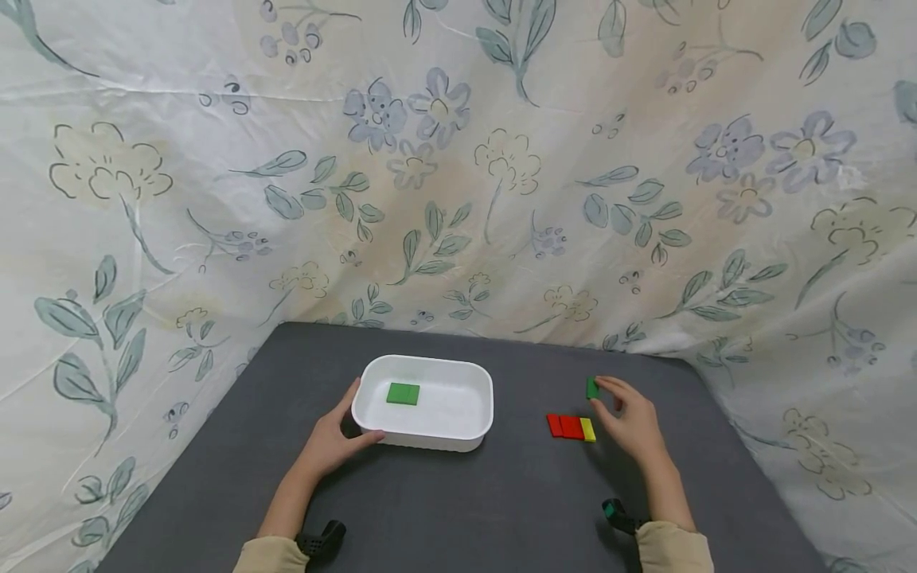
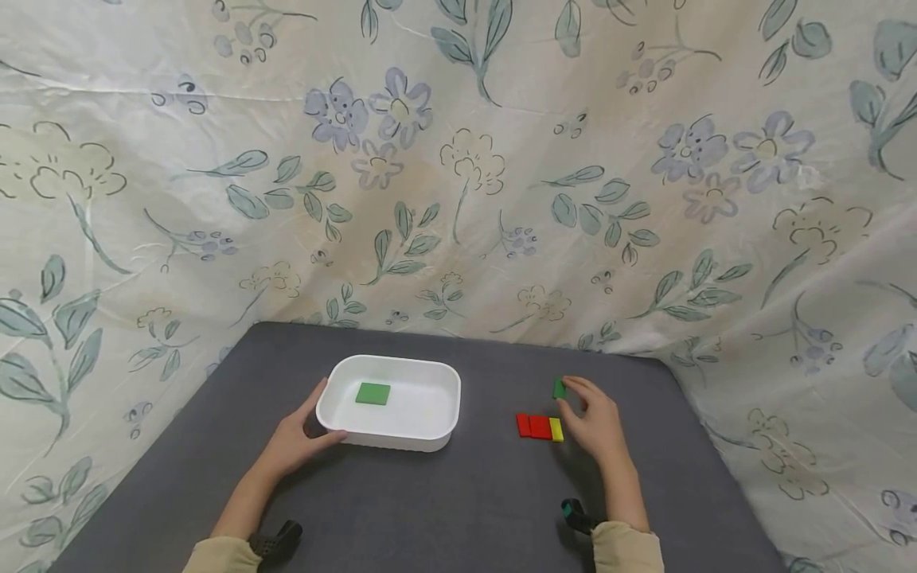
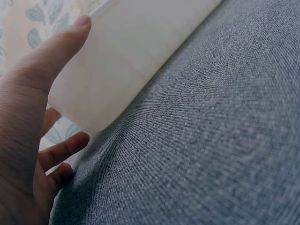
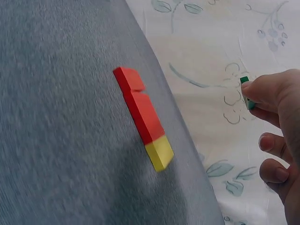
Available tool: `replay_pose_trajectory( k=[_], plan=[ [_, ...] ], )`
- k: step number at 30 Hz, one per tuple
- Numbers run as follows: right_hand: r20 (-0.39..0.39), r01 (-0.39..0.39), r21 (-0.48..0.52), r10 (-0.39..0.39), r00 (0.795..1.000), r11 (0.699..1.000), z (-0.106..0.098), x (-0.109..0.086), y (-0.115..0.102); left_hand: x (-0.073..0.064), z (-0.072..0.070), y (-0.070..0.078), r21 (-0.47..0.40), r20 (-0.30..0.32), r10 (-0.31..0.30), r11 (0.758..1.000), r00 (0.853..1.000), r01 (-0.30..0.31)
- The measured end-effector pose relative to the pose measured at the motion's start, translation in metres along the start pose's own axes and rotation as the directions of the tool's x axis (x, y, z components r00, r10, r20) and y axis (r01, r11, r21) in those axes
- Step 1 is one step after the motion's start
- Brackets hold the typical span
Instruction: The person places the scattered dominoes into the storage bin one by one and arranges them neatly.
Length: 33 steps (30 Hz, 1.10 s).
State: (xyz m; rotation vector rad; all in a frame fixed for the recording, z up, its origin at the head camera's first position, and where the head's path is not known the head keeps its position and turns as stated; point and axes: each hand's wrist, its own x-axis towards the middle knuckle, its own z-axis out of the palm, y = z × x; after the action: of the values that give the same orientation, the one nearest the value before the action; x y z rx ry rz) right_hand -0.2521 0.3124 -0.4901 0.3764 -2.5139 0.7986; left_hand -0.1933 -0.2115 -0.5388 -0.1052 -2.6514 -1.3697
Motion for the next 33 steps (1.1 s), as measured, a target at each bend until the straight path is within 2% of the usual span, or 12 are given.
replay_pose_trajectory(
  k=[11,19,33],
  plan=[
    [0.043,0.023,0.028,-0.024,0.999,0.999,0.017,0.005,-0.019,-0.001,0.000,0.000,0.000,0.001,0.002,1.000,1.000,-0.002],
    [0.103,-0.002,0.076,-0.006,0.995,0.997,0.033,0.010,-0.033,0.001,0.000,0.001,-0.017,0.004,-0.002,1.000,1.000,0.002],
    [0.136,0.000,0.119,-0.016,0.991,0.993,0.052,0.019,-0.063,0.002,0.000,0.002,-0.017,0.012,-0.015,1.000,1.000,0.015]
  ],
)
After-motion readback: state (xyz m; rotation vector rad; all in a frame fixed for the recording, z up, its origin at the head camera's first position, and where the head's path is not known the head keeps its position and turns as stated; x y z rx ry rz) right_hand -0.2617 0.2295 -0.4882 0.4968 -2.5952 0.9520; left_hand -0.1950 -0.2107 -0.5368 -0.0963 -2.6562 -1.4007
